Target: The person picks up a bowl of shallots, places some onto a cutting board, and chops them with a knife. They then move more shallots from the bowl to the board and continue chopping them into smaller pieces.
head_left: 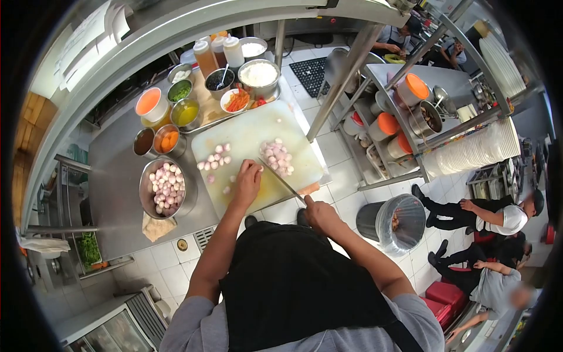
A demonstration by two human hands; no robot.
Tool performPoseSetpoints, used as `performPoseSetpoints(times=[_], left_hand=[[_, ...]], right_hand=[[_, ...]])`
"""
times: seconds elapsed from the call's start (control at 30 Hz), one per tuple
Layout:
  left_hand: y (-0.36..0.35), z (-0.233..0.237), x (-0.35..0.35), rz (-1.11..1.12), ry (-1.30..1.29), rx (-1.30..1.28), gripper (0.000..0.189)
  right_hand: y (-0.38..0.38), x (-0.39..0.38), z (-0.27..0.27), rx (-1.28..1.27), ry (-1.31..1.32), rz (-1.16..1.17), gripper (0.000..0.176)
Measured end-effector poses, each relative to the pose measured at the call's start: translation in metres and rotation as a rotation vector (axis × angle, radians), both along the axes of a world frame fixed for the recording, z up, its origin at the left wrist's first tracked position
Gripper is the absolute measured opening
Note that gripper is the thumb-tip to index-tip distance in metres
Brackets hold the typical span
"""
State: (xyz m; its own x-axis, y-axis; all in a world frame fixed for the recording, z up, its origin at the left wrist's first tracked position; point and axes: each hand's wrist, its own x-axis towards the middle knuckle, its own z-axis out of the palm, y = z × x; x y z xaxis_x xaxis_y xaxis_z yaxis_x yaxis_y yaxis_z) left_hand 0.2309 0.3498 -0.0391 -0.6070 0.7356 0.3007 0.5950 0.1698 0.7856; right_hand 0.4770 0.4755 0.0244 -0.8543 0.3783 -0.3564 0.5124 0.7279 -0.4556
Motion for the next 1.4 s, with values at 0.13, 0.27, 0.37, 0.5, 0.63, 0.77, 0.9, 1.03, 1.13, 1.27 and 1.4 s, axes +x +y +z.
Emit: performPoseSetpoints(times=[0.13, 0.27, 0.37, 0.5, 0.63, 0.77, 0.9, 1.03, 1.13, 1.27, 1.4], left_hand=[[-0.001, 0.011, -0.009, -0.105, 0.229, -0.007, 0.013], [-0.001, 0.018, -0.007, -0.103, 0.12, -0.026, 0.01], [0.0, 0.02, -0.005, -0.098, 0.073, -0.022, 0.008], [0.002, 0.02, -0.006, -0.08, 0.067, -0.081, 0.007], [0.002, 0.017, -0.005, -0.084, 0.056, -0.096, 0.009], [-0.001, 0.009, -0.003, -0.068, 0.068, -0.06, 0.009], [-0.002, 0.013, 0.001, -0.063, 0.081, -0.093, 0.011], [0.0, 0.011, 0.0, -0.039, 0.097, -0.085, 0.01], [0.0, 0.009, 0.002, -0.027, 0.126, -0.061, 0.01], [-0.004, 0.005, 0.003, -0.018, 0.105, -0.036, 0.01], [-0.001, 0.008, 0.002, -0.014, 0.129, -0.093, 0.009]], right_hand=[[-0.001, 0.003, -0.008, -0.015, 0.012, 0.006, 0.029], [-0.005, 0.003, -0.021, 0.007, 0.091, 0.01, 0.03], [-0.007, 0.003, -0.021, -0.003, 0.083, 0.0, 0.031], [-0.006, -0.001, 0.008, 0.02, 0.072, 0.008, 0.032], [-0.003, -0.003, 0.003, -0.02, 0.018, 0.017, 0.034], [-0.003, -0.009, 0.016, -0.01, -0.007, 0.033, 0.034], [-0.005, -0.013, 0.005, -0.007, -0.046, -0.003, 0.035], [-0.005, -0.013, 0.015, -0.025, -0.056, 0.014, 0.035], [-0.006, -0.007, 0.006, -0.022, -0.008, 0.015, 0.035], [-0.003, -0.01, 0.006, -0.049, -0.003, 0.022, 0.034], [-0.003, -0.007, 0.001, -0.041, -0.007, 0.03, 0.033]])
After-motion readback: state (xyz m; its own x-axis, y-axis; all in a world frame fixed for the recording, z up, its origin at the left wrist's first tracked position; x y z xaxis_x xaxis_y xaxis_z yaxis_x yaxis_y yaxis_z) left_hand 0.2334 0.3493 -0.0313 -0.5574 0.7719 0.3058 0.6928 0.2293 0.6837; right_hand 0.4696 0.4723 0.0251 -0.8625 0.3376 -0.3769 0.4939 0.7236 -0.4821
